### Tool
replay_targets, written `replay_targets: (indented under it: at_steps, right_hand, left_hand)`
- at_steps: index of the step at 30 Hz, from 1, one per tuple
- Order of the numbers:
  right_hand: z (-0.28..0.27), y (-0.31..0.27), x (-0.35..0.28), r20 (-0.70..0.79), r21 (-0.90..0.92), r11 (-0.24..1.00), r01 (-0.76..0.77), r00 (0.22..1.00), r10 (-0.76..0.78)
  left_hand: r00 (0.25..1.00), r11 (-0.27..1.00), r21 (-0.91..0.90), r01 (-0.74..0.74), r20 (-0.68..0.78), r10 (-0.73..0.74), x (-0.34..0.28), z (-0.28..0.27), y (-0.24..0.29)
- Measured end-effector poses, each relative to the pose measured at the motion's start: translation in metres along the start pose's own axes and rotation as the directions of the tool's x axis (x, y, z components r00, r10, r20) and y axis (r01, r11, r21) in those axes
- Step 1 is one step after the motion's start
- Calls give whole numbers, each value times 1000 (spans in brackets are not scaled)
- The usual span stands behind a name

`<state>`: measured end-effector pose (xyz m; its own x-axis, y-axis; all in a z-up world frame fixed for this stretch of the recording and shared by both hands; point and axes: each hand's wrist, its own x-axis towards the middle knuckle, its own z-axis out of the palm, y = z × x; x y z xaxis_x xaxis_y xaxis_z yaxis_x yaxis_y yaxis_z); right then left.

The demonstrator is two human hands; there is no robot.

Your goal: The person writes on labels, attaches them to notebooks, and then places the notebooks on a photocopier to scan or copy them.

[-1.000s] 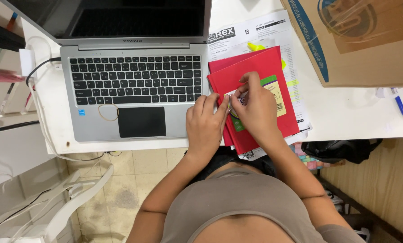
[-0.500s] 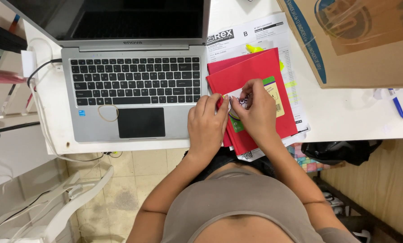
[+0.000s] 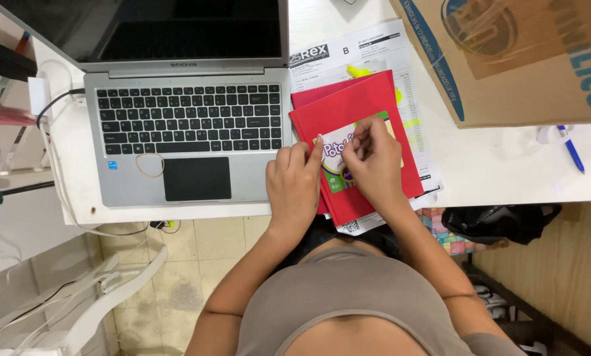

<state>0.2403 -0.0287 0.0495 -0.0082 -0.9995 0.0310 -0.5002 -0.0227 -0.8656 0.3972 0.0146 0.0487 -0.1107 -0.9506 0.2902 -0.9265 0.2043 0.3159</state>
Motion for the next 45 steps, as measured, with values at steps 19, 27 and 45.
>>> replay_targets:
  at_steps: [19,27,45]
  right_hand:
    - [-213,106,-18,-90,-40,997,-62,994,58]
    - [-316,184,-8,-313,-258,964,-65,949,-20]
    - [-358,230,36,-30,23,999,-42,999,42]
  left_hand:
    - [925,900,-321,-295,141,354,51,77,216]
    - [951,896,-442,-42,257,171,87,131,320]
    - [757,297,-696,654,603,-254,79,164,389]
